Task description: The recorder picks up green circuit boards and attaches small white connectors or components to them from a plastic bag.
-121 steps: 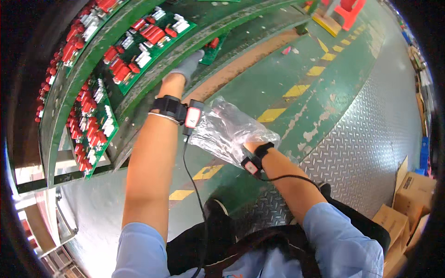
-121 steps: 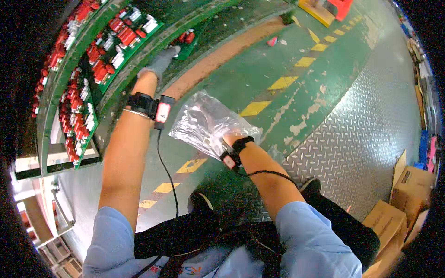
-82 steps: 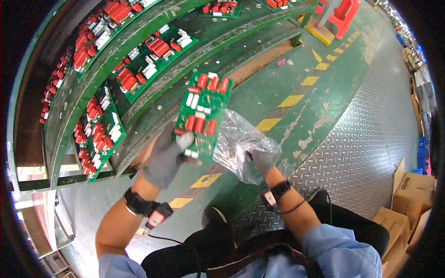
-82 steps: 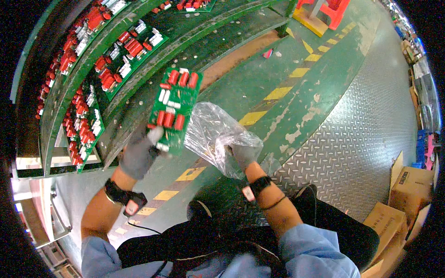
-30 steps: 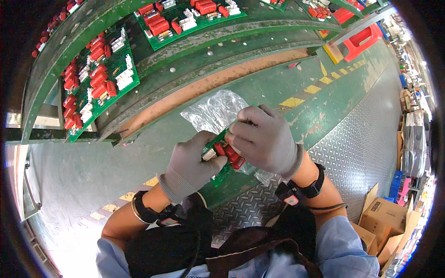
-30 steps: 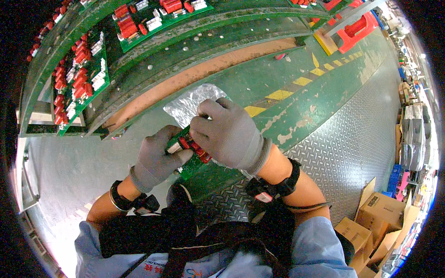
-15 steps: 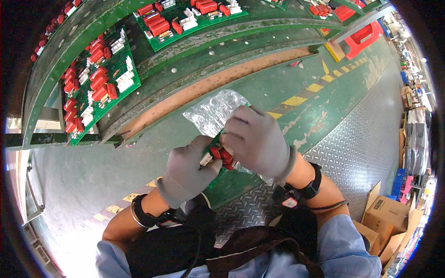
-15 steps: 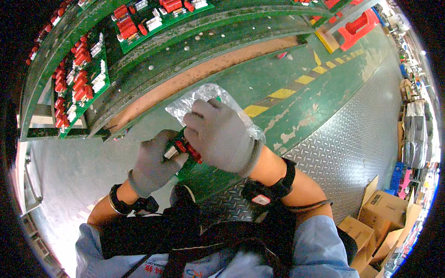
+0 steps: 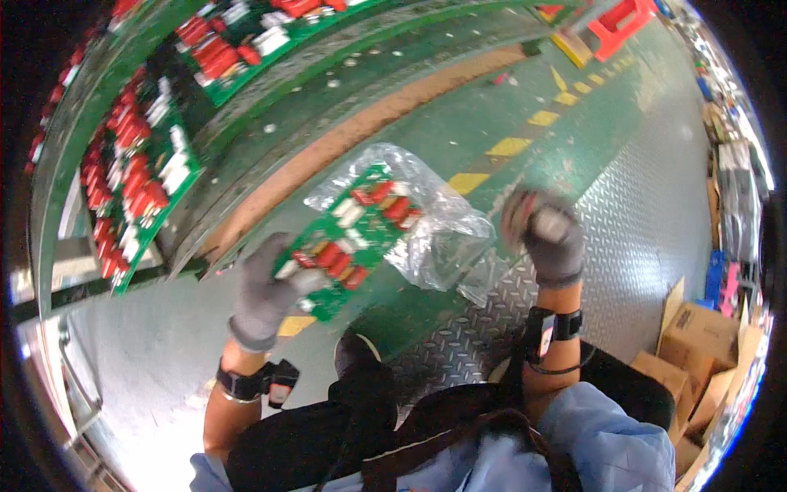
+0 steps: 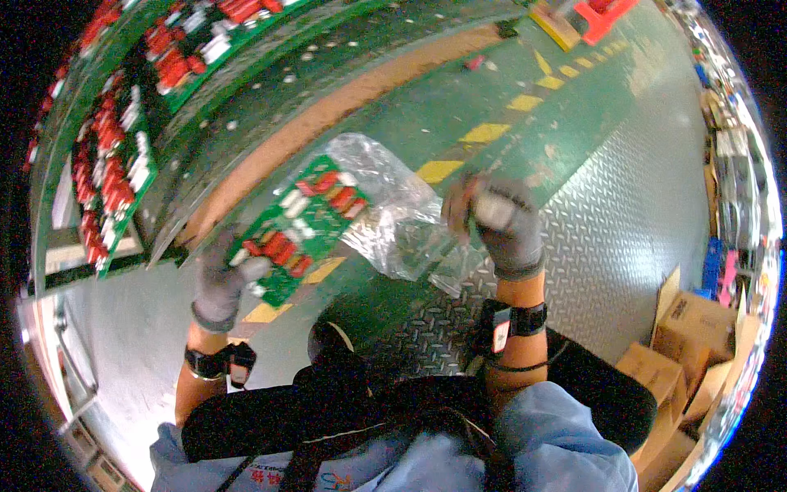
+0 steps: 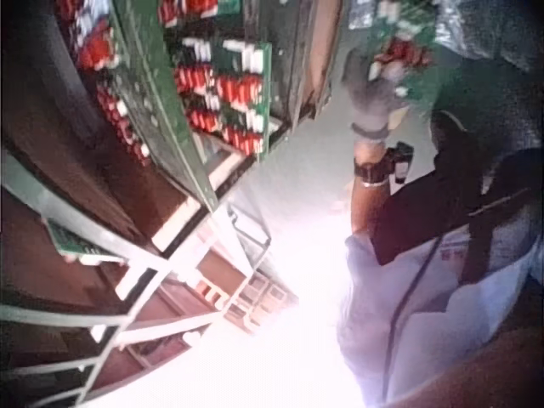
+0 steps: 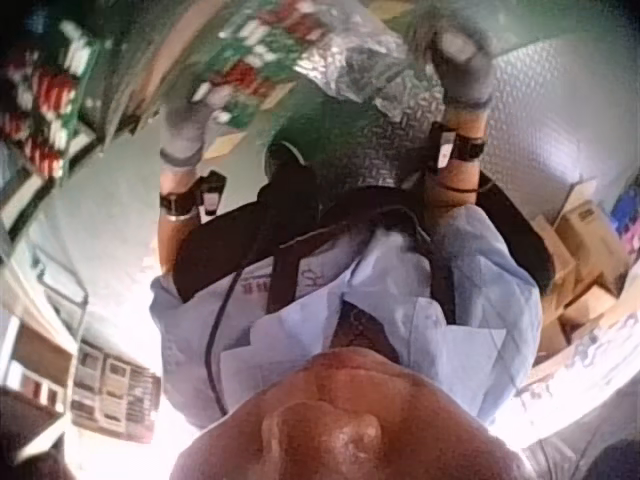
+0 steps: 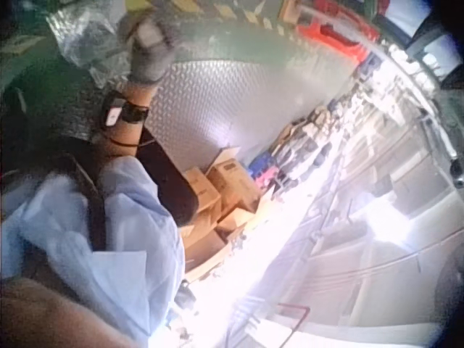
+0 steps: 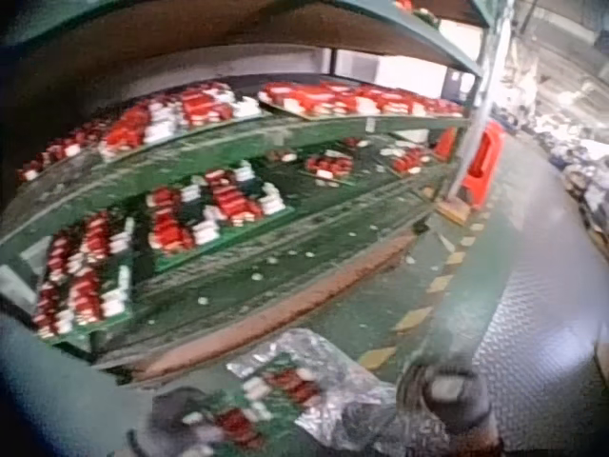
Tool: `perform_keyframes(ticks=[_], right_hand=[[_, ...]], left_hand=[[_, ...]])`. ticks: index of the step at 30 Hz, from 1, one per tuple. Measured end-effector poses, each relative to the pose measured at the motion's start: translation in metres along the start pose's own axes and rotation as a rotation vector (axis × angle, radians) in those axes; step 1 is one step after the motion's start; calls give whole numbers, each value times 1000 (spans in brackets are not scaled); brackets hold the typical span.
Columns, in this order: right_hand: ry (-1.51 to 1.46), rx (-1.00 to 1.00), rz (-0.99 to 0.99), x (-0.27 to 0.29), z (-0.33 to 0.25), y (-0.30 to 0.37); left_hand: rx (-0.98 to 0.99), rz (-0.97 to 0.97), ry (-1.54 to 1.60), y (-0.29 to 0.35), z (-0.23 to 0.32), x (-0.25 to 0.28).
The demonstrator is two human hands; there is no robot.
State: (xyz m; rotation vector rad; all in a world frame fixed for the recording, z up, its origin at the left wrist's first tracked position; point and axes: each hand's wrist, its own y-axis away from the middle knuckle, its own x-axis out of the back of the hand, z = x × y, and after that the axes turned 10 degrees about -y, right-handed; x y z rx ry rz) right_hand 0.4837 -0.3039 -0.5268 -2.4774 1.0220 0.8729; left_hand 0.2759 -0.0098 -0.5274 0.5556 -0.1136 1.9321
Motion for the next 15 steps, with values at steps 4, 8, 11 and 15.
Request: perform_keyframes(ticks=[4,8,11,15], right_hand=[[625,-898,180,47,37,54],[881,-541,205,58,112,46],[1342,-217,204,69,160,19],[1720,40,-66,101,207,2]], left_hand=[[203,6,169,-3,-7,23],[240,64,137,-3,-14,25],[266,126,239,-2,-18,19],[250,18,249,-9,-24,11]])
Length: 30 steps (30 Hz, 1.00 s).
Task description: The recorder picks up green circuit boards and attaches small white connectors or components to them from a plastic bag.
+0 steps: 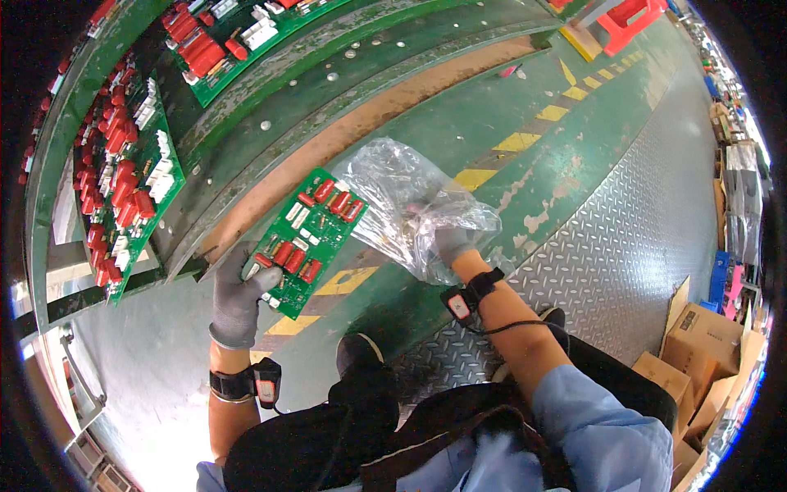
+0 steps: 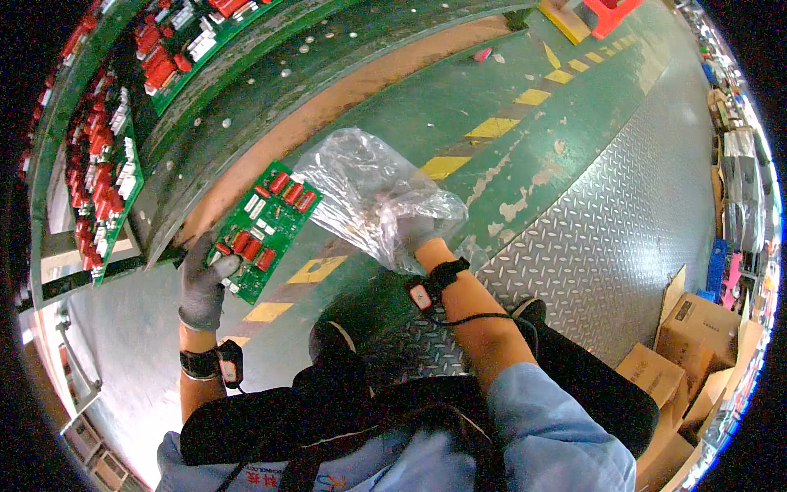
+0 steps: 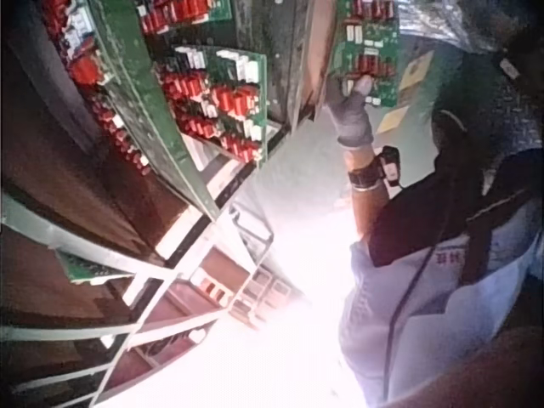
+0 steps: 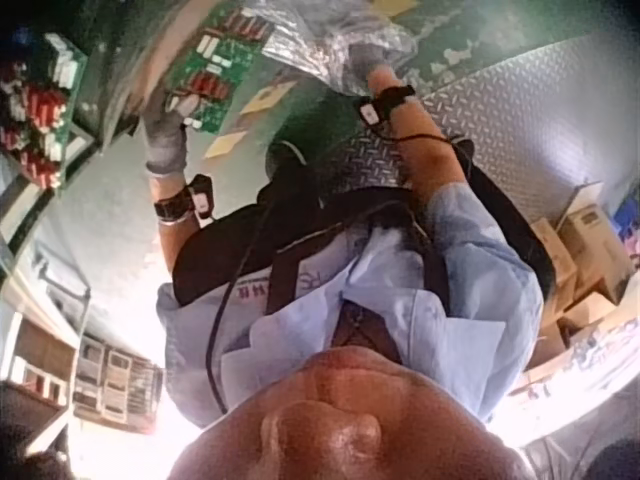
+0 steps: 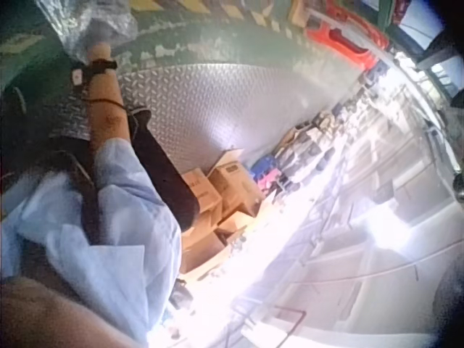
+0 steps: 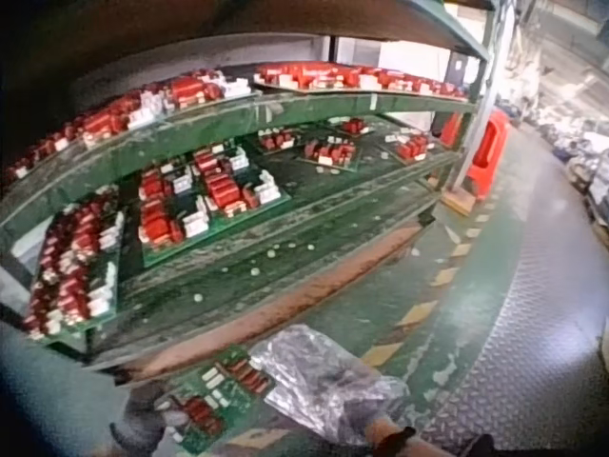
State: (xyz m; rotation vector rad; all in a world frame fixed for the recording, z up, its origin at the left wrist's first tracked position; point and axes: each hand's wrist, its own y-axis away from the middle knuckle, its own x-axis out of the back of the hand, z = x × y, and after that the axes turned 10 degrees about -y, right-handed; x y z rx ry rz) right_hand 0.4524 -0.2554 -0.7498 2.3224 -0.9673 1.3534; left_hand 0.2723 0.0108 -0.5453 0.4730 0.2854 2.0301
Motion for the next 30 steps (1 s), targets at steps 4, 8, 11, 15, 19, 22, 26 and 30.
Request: perform_keyframes(ticks=[4,8,11,15,19,22,26,30], right_hand=[[-97,-14,-182,8,-25,-17],[-94,-219,-362,12,-31,-26],[147,-11,-267,10,-11,-11],[244,43,-204,5,21,3],[-550,-255,292,22,-19,22],[-1167,-870,94,77,-52,52],[-1207,-700,-343,151,-60,54],[-1234,-334,91,215,-95,-3]], left_hand=[[-62,27,-63,5,-9,7],[-89,-28,-68,1,-5,-6],[-96,-113,-33,-2,3,-10],[-114,-139,-121,-3,11,-15],[-207,-95,-233,-1,1,-4],[-88,-136,-106,-1,7,-6],[20,-254,-50,-8,20,-5],[-88,-342,-286,-8,26,-1]])
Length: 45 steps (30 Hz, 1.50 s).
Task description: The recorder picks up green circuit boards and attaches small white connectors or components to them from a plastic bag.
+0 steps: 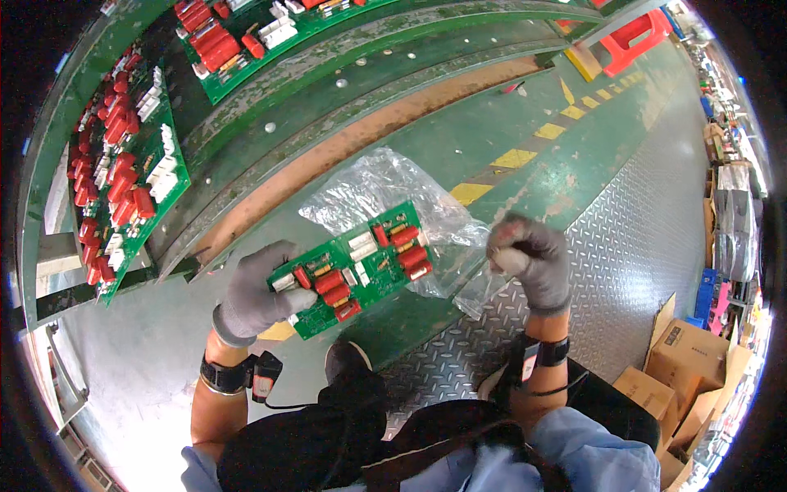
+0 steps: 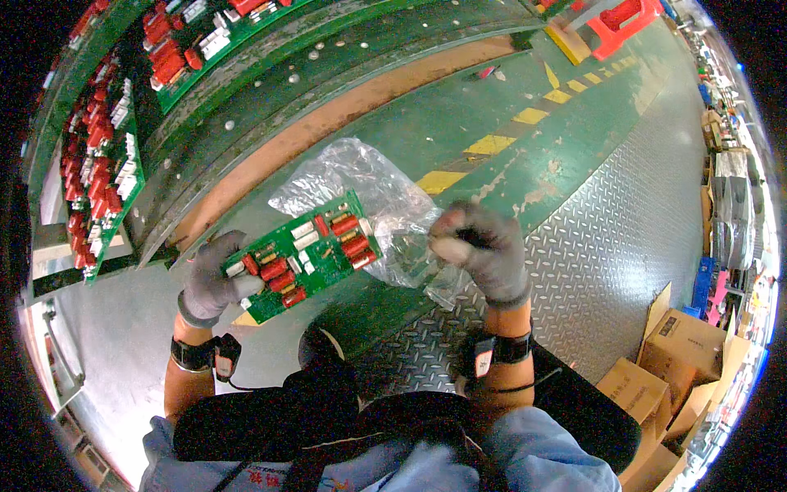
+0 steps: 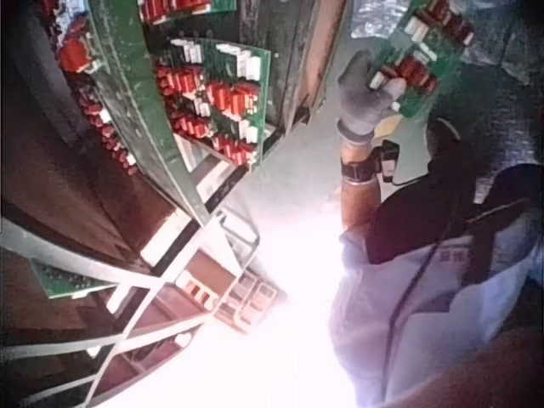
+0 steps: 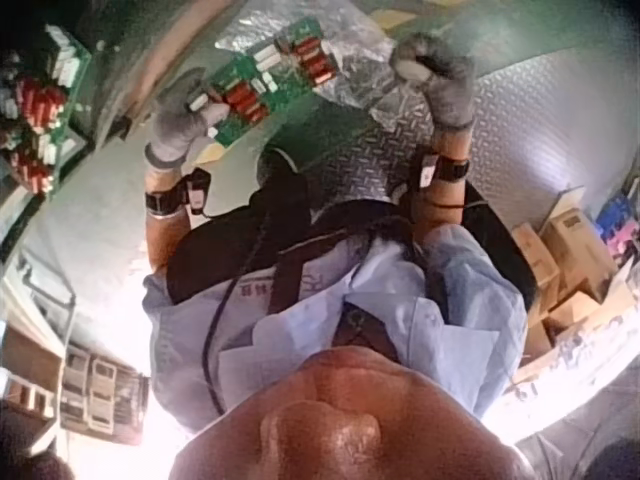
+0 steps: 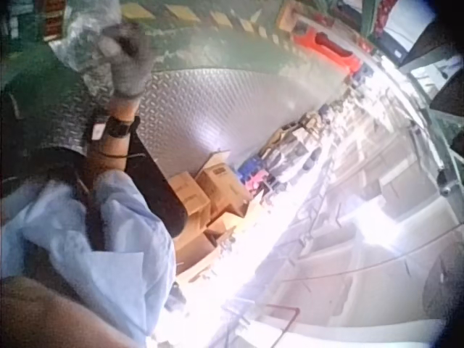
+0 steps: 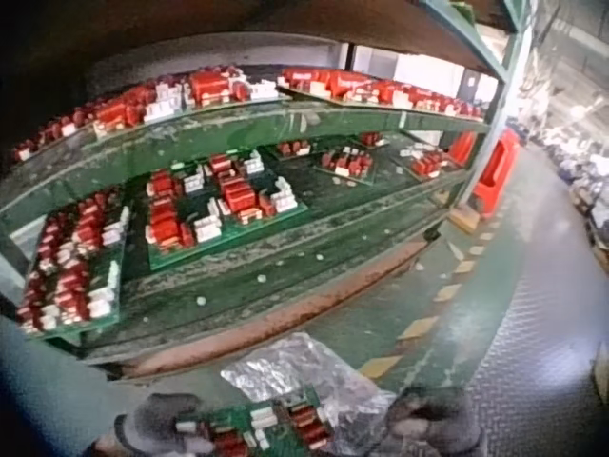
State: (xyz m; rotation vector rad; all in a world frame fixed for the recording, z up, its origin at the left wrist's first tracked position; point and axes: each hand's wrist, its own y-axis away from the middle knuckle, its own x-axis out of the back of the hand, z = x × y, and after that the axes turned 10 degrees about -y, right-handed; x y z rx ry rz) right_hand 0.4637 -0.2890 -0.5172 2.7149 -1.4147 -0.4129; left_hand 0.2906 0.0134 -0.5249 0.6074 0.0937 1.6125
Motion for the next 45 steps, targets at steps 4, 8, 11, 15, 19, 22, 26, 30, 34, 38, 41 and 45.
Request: perform_keyframes(ticks=[4,8,11,15,19,22,26,30,34,38,41,45], right_hand=[[535,452,-356,-37,-17,-52],[624,620,-559,-50,-18,-64],[582,432,-646,-49,-17,-66],[608,437,-689,-55,-21,-67],[603,440,-715,-55,-20,-69],[601,457,-714,-55,-16,-70],[619,472,-713,-55,-12,-73],[645,495,-704,-58,-10,-76],[639,457,-705,-58,-11,-76],[708,393,-675,-62,-11,-75],[723,399,-673,-63,-9,-74],[701,366,-667,-56,-5,-75]], left_hand=[[-218,72,-240,3,12,-3],[-294,81,-323,7,17,-1],[-324,91,-363,12,19,-1],[-360,80,-350,15,17,1],[-354,90,-350,16,14,-1],[-384,121,-427,16,16,-2],[-404,130,-417,15,20,0],[-409,142,-413,14,17,2],[-419,146,-409,13,16,3],[-339,141,-423,15,23,1],[-332,145,-410,16,26,-1],[-322,150,-445,19,21,-4]])
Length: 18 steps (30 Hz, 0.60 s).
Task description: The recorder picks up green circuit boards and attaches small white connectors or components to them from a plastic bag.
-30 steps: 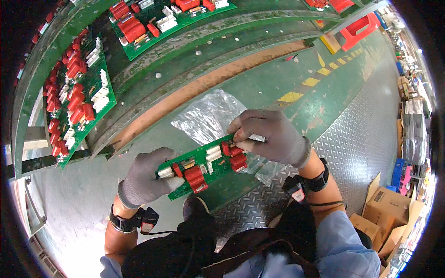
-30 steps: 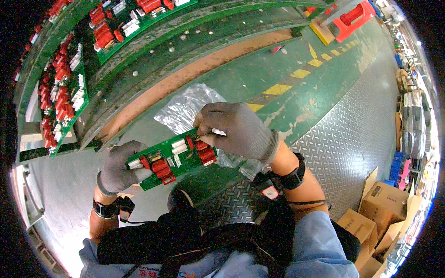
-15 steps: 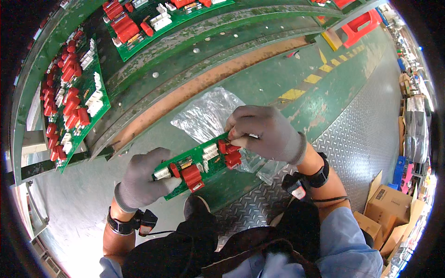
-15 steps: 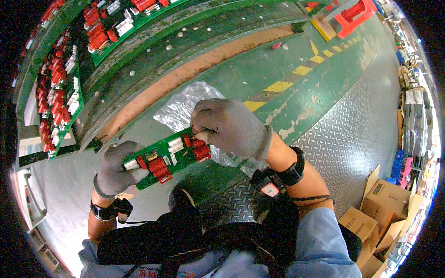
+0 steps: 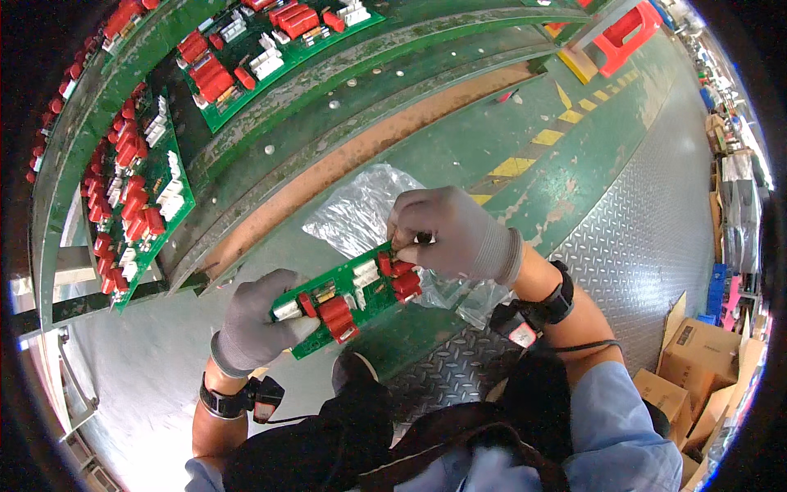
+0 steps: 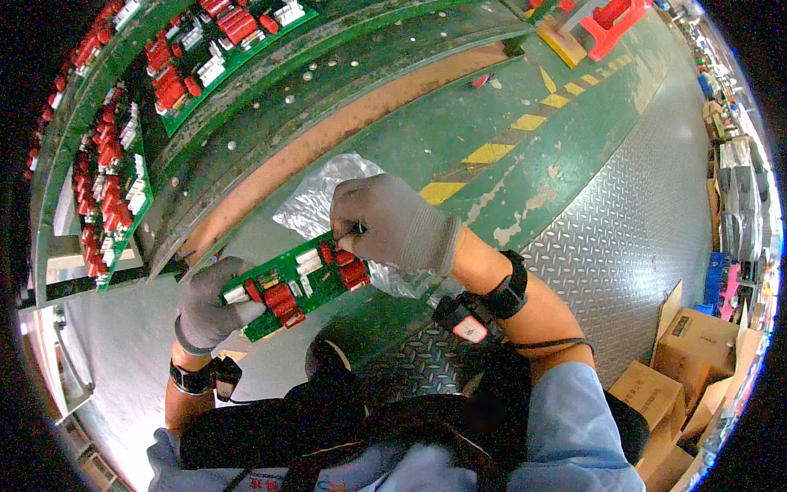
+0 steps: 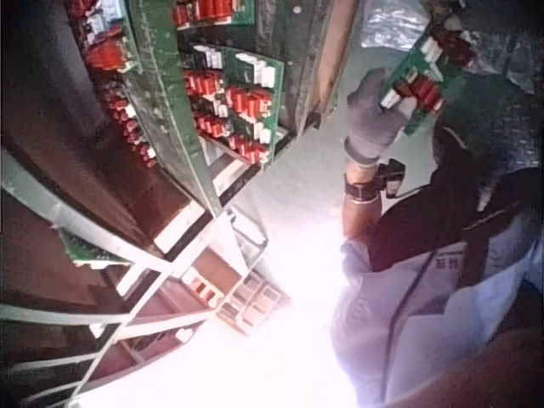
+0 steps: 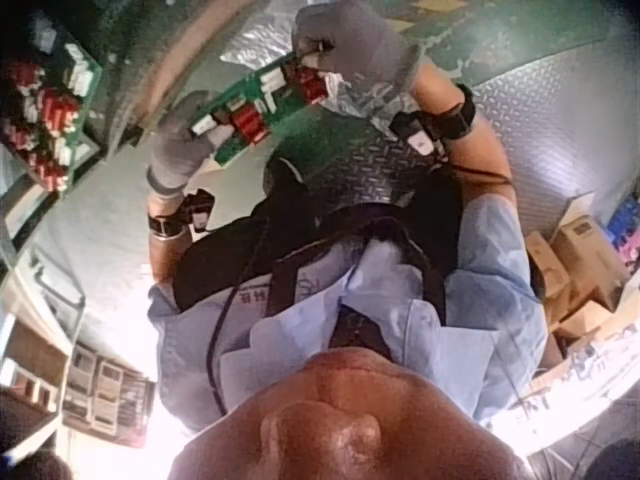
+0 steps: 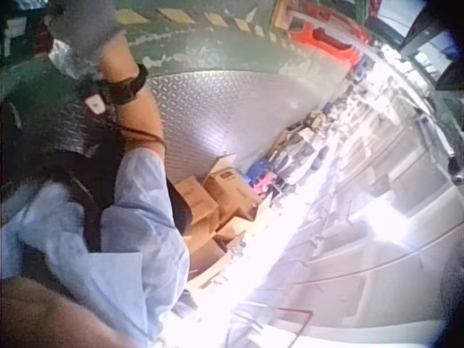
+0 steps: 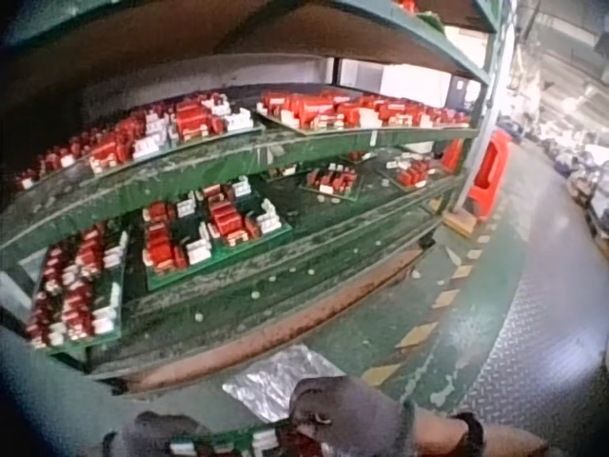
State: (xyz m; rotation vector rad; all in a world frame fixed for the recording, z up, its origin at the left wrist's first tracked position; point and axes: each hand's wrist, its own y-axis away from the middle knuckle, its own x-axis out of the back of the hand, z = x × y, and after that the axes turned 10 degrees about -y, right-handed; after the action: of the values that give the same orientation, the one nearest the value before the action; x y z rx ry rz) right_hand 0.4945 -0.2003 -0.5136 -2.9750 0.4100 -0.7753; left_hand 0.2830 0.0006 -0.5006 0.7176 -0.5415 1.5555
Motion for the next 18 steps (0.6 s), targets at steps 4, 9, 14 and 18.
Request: perform_keyframes(ticks=[4,9,14,18], right_hand=[[-556,-83,19,7,6,8],[-719,-190,126,11,-3,13],[-899,-396,128,7,-8,6],[-743,-384,191,8,-29,3]], left_hand=[[98,-63,232,1,-3,2],[285,12,642,9,2,3],[301,-6,697,5,-6,7],[105,123,178,12,-12,4]])
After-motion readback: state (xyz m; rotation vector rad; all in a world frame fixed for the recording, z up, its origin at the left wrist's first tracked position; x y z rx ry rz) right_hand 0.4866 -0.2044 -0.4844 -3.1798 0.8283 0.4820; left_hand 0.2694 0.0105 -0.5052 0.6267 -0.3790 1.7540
